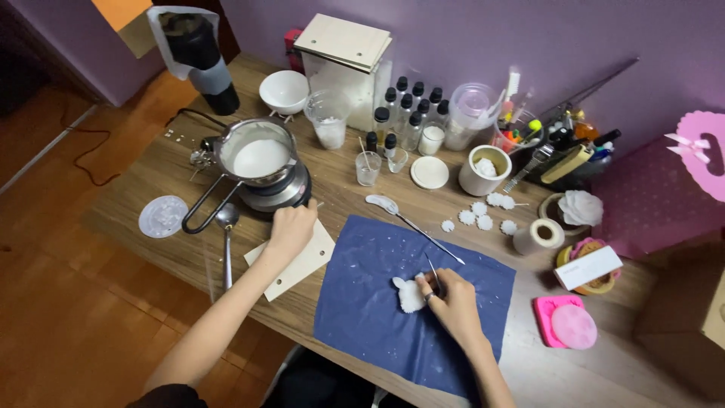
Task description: Shaping and sculpting a small white figure from a soft material using hands and a fine metal tool.
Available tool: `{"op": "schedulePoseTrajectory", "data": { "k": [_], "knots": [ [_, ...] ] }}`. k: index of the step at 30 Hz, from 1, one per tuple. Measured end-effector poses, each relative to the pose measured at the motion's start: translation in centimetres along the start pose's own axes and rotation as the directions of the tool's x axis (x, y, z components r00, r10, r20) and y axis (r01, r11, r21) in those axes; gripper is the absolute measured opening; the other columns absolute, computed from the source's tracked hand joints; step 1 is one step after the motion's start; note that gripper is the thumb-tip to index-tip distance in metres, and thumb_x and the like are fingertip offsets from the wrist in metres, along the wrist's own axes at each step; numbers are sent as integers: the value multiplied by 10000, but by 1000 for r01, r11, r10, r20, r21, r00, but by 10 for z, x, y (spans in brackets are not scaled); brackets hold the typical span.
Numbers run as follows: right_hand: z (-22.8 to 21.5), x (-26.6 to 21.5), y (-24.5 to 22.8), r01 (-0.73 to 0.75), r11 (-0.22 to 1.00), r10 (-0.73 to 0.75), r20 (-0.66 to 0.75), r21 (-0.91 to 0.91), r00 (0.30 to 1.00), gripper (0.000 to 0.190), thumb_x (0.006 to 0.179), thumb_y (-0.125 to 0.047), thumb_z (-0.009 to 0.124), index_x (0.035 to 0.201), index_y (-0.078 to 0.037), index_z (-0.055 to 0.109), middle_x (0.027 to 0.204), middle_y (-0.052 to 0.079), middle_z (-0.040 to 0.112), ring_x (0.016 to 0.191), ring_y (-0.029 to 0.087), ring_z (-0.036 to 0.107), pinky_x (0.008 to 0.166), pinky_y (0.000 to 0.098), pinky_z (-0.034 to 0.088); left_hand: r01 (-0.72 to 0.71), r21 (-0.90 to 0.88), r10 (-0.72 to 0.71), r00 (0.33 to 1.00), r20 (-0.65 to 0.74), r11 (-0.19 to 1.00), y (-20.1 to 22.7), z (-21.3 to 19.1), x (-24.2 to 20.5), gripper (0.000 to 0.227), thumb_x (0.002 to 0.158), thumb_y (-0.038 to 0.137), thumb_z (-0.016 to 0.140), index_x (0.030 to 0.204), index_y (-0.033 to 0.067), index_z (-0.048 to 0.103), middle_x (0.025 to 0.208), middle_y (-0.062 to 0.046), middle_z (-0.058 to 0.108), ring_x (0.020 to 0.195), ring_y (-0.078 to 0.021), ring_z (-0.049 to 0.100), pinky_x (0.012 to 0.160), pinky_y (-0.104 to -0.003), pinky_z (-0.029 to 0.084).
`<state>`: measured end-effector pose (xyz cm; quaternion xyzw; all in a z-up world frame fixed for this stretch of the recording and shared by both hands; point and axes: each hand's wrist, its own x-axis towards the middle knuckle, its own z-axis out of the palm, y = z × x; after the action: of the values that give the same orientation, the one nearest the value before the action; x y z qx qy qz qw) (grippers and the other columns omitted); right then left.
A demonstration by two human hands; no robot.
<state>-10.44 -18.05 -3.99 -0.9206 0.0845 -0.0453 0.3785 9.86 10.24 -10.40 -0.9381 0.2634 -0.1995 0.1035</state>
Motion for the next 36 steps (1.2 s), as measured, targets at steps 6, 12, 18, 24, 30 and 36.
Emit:
{"op": "schedulePoseTrajectory", "data": {
  "k": [6,12,18,24,30,36],
  "knots": [
    [2,-1,2,55,998,-54,-27,29,998,196,832,-231,623,675,-122,583,626,-12,536,551,133,469,551,279,367,116,-110,-120,993,-24,987,26,0,20,183,877,265,613,743,141,593,548,-55,621,496,-246,640,381,-361,434],
    [-3,-2,-3,113,994,-110,-142,9,984,157,834,-263,622,903,-124,644,747,12,627,652,162,568,614,279,421,-195,-105,143,916,-376,975,55,-75,21,254,982,316,463,771,174,462,574,49,511,457,-93,552,370,-238,414],
    [-14,-10,-31,-54,804,57,15,592,998,281,879,-193,538,1039,-13,682,944,103,677,338,180,572,379,206,445,-264,-898,-11,958,-286,352,115,-147,-35,49,919,138,526,941,95,535,703,-23,634,539,-184,627,476,-312,449],
    [-2,-14,-27,-147,817,61,171,557,983,144,824,-161,679,745,-40,689,430,27,531,283,78,444,346,172,303,158,-987,-116,982,152,39,113,-140,-53,122,893,233,564,907,130,627,809,6,677,722,-93,633,526,-223,465],
    [2,-15,-41,80,961,-120,135,265,984,318,681,-306,786,946,-143,717,839,-16,689,340,82,566,410,193,454,28,-994,-4,1000,27,107,82,-132,-58,38,857,66,603,850,78,638,758,-12,627,650,-99,540,571,-225,433],
    [1,-16,-32,264,958,-253,-99,113,962,74,811,-221,671,822,-150,690,768,-32,706,567,70,582,537,206,431,11,-997,-374,927,-21,82,79,-132,-56,209,845,271,609,981,113,626,972,-32,652,921,-168,619,806,-289,483]
  ]
}}
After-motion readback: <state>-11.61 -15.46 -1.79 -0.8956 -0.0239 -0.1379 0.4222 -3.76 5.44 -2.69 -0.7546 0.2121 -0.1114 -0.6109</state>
